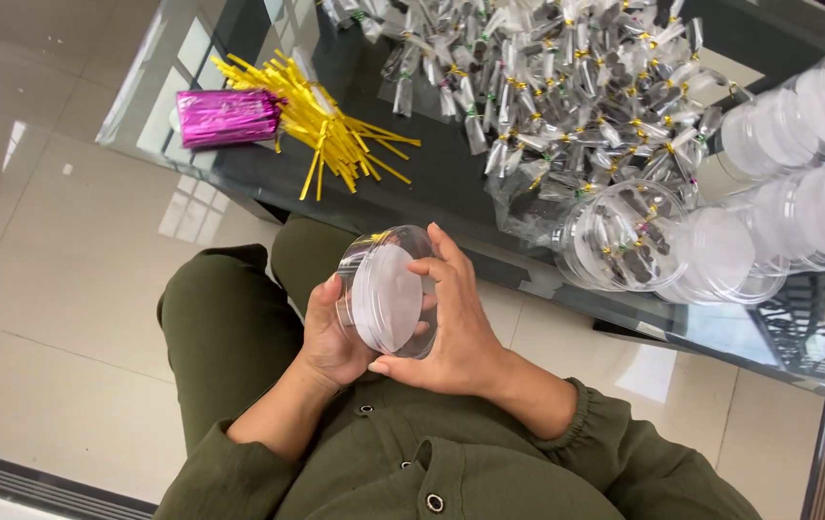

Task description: Packaging individually wrapped candies into small plastic containers by hand.

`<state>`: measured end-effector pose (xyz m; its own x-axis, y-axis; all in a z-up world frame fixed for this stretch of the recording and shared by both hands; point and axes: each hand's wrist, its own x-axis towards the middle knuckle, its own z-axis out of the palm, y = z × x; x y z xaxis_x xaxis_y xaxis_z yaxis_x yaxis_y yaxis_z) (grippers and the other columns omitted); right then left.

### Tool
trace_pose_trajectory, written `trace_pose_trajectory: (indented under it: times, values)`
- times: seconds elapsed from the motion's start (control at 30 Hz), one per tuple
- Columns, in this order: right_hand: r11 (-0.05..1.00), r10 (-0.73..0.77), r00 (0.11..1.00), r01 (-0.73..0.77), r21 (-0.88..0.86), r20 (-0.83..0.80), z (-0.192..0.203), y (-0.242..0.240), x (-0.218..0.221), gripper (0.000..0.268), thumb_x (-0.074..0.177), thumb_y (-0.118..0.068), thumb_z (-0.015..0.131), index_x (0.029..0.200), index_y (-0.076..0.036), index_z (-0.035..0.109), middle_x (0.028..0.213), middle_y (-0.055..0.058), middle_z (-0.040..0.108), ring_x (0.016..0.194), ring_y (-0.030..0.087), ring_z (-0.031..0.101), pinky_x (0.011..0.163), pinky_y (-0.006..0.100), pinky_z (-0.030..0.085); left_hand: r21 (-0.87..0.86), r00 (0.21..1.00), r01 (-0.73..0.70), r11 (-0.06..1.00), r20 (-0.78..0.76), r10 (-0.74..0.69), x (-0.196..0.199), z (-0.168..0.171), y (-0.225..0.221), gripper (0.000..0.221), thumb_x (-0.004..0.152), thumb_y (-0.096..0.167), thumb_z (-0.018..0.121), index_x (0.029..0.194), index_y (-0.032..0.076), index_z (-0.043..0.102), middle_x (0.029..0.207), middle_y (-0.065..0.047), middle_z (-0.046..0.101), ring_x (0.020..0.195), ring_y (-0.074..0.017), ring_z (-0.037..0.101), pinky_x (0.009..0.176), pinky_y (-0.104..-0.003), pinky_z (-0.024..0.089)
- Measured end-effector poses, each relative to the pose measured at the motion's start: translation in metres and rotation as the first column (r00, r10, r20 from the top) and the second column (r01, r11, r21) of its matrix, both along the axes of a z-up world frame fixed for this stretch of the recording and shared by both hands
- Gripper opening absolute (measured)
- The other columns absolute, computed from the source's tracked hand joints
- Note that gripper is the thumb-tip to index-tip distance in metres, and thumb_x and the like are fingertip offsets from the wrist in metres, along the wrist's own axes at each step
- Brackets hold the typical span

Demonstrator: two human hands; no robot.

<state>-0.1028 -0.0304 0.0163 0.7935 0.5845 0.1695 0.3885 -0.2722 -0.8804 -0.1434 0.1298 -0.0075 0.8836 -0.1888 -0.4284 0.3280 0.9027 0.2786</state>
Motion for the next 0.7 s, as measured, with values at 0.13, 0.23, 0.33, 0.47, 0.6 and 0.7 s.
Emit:
trace_pose_trajectory:
  times: [0.13, 0.23, 0.33, 0.47, 0.6, 0.7]
  values:
    - [0.992, 0.119, 0.981, -0.113, -0.052, 0.153, 0.005, 0.006, 0.008, 0.102, 0.059, -0.047, 0.098, 0.136, -0.008, 0.042, 0.159, 0.036, 0.02, 0.144, 0.06, 0.024, 0.117, 0.069, 0.021, -0.108, 0.999, -0.042, 0.993, 0.003, 0.042, -0.004, 0.021, 0.006, 0.075, 0.084, 0.063, 0.053, 0.134, 0.009, 0.068, 0.119, -0.018, 0.075, 0.108, -0.0341, 0.071, 0.101, -0.051, 0.054]
    - [0.974, 0.214, 0.942, -0.183, -0.136, 0.26, 0.007, 0.009, 0.013, 0.099, 0.059, -0.051, 0.098, 0.134, -0.011, 0.046, 0.161, 0.033, 0.023, 0.145, 0.057, 0.027, 0.118, 0.066, 0.023, -0.193, 0.999, 0.018, 0.981, 0.042, -0.01, -0.009, 0.007, 0.017, 0.08, 0.084, 0.068, 0.052, 0.137, 0.009, 0.066, 0.124, -0.02, 0.072, 0.111, -0.0376, 0.07, 0.101, -0.054, 0.054]
    - [0.937, 0.326, 0.881, -0.253, -0.24, 0.343, 0.021, 0.012, 0.022, 0.093, 0.063, -0.058, 0.093, 0.132, -0.012, 0.053, 0.161, 0.028, 0.028, 0.148, 0.053, 0.029, 0.119, 0.061, 0.024, -0.311, 0.996, 0.03, 0.95, 0.094, -0.001, -0.011, -0.014, 0.021, 0.082, 0.088, 0.069, 0.053, 0.14, 0.007, 0.062, 0.126, -0.024, 0.07, 0.113, -0.0424, 0.068, 0.097, -0.059, 0.056]
    - [0.901, 0.415, 0.849, -0.336, -0.274, 0.326, 0.041, 0.013, 0.039, 0.093, 0.057, -0.056, 0.095, 0.13, -0.012, 0.057, 0.161, 0.027, 0.032, 0.148, 0.051, 0.031, 0.12, 0.061, 0.024, -0.389, 0.992, 0.05, 0.92, 0.123, -0.002, -0.021, -0.04, 0.035, 0.081, 0.089, 0.072, 0.053, 0.14, 0.011, 0.063, 0.126, -0.02, 0.072, 0.114, -0.0413, 0.069, 0.097, -0.057, 0.058]
    - [0.945, 0.202, 0.956, -0.133, -0.299, 0.211, 0.028, -0.005, 0.071, 0.097, 0.067, -0.052, 0.088, 0.143, -0.011, 0.042, 0.167, 0.024, 0.02, 0.157, 0.044, 0.02, 0.125, 0.061, 0.02, -0.533, 0.962, 0.199, 0.823, 0.265, -0.062, -0.034, -0.053, 0.06, 0.095, 0.082, 0.072, 0.062, 0.154, 0.013, 0.045, 0.146, -0.031, 0.052, 0.127, -0.057, 0.054, 0.098, -0.064, 0.052]
    - [0.836, 0.033, 0.975, 0.093, -0.541, 0.219, -0.019, -0.022, 0.088, 0.095, 0.07, -0.055, 0.082, 0.144, -0.011, 0.042, 0.163, 0.028, 0.025, 0.155, 0.045, 0.02, 0.12, 0.059, 0.021, -0.554, 0.955, 0.186, 0.811, 0.296, -0.017, -0.04, -0.053, 0.069, 0.094, 0.084, 0.063, 0.066, 0.158, 0.012, 0.038, 0.155, -0.035, 0.04, 0.136, -0.059, 0.044, 0.107, -0.067, 0.043]
